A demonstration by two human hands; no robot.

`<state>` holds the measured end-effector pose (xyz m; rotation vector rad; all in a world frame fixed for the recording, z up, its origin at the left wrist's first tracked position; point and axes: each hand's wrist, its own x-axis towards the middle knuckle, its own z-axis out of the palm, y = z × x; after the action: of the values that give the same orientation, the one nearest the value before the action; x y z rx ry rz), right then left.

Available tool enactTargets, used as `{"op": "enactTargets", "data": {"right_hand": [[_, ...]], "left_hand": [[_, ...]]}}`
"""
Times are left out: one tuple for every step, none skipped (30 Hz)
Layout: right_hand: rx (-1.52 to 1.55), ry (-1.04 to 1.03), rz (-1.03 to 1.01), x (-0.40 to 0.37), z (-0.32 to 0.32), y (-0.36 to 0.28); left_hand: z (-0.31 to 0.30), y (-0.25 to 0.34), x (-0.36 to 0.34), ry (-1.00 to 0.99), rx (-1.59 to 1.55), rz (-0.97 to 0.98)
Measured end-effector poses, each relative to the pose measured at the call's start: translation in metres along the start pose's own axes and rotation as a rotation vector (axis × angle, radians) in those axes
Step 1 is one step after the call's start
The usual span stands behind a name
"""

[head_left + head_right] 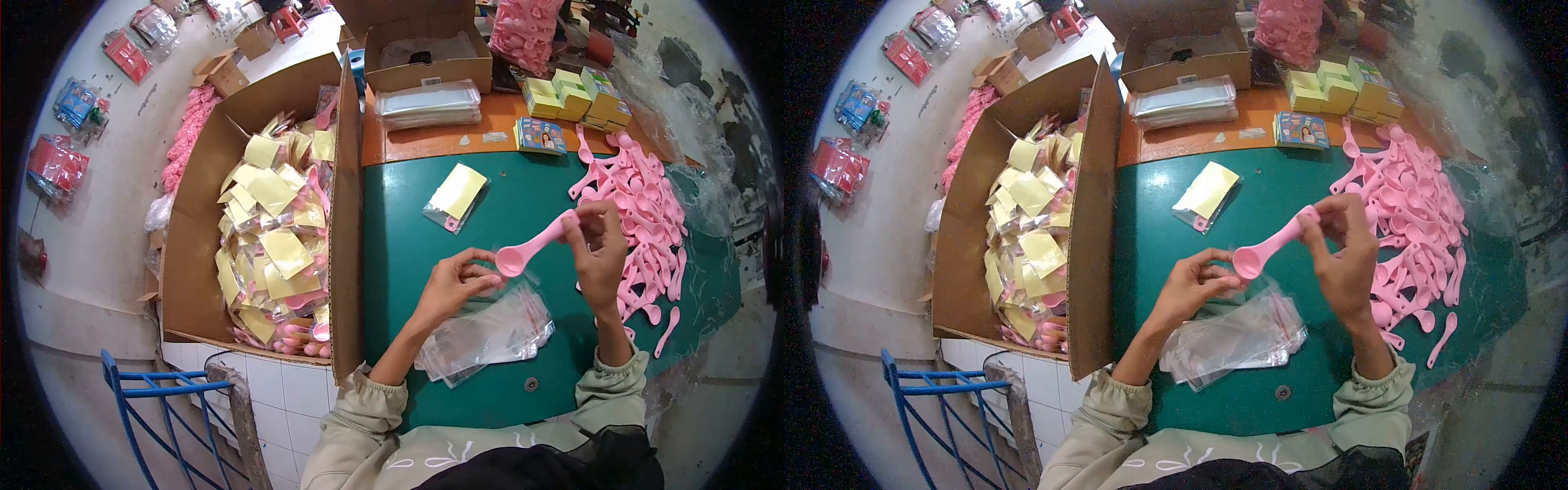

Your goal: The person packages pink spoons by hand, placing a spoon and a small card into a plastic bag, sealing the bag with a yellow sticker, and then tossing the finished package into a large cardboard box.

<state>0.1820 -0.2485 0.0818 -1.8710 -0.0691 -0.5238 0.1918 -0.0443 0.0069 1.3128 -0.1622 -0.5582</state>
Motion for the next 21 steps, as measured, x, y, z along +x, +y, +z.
{"op": "enactTargets", "data": {"right_hand": [[0.007,-0.005,-0.010,0.000,-0.001,-0.001],[0.015,-0.010,-0.020,0.001,-0.002,-0.001],[0.024,-0.015,-0.029,0.001,-0.003,-0.001],[0.010,-0.040,-0.021,0.001,-0.002,-0.002],[-0.004,-0.065,-0.012,0.000,0.001,-0.002],[-0.018,-0.089,-0.003,-0.001,0.003,-0.002],[-0.031,-0.120,0.004,-0.002,0.003,-0.002],[-0.044,-0.152,0.010,-0.003,0.004,-0.002],[-0.058,-0.186,0.017,-0.004,0.005,-0.002],[-0.044,-0.225,0.034,-0.005,0.006,-0.001],[-0.030,-0.263,0.051,-0.006,0.007,-0.001],[-0.017,-0.300,0.068,-0.007,0.008,-0.001],[-0.032,-0.275,0.042,-0.007,0.008,-0.001],[-0.048,-0.251,0.015,-0.007,0.008,0.000],[-0.064,-0.229,-0.011,-0.007,0.008,0.000],[-0.061,-0.205,-0.021,-0.007,0.008,-0.001],[-0.057,-0.182,-0.030,-0.007,0.008,-0.002],[-0.053,-0.157,-0.040,-0.007,0.007,-0.002],[-0.043,-0.195,-0.013,-0.007,0.007,-0.002],[-0.032,-0.232,0.013,-0.008,0.005,-0.002],[-0.022,-0.267,0.039,-0.008,0.004,-0.002]], "left_hand": [[0.000,0.002,0.000,-0.006,-0.008,0.001],[0.000,0.003,0.000,-0.011,0.001,0.001],[-0.001,0.004,0.000,-0.015,0.011,-0.001],[-0.001,0.004,-0.001,-0.020,0.023,-0.002],[-0.001,0.004,-0.001,-0.013,0.031,-0.007],[-0.001,0.004,0.000,-0.006,0.039,-0.013],[0.000,0.003,0.000,0.002,0.048,-0.017],[0.001,0.005,-0.001,-0.001,0.035,-0.002],[0.002,0.006,-0.002,-0.003,0.021,0.013],[0.004,0.007,-0.002,-0.005,0.008,0.029],[0.007,0.006,-0.002,0.001,-0.009,0.082],[0.011,0.004,-0.001,0.007,-0.026,0.136],[0.012,0.004,-0.001,0.013,-0.044,0.191],[0.010,0.004,-0.001,-0.008,0.023,0.152],[0.005,0.003,-0.001,-0.028,0.087,0.113],[0.001,0.001,-0.002,-0.046,0.151,0.073],[-0.002,-0.002,-0.001,-0.078,0.161,0.060],[-0.005,-0.003,0.000,-0.111,0.173,0.047],[-0.006,-0.003,0.001,-0.147,0.186,0.033],[-0.007,-0.001,0.001,-0.138,0.165,0.076],[-0.005,0.007,0.000,-0.130,0.144,0.120]]}}
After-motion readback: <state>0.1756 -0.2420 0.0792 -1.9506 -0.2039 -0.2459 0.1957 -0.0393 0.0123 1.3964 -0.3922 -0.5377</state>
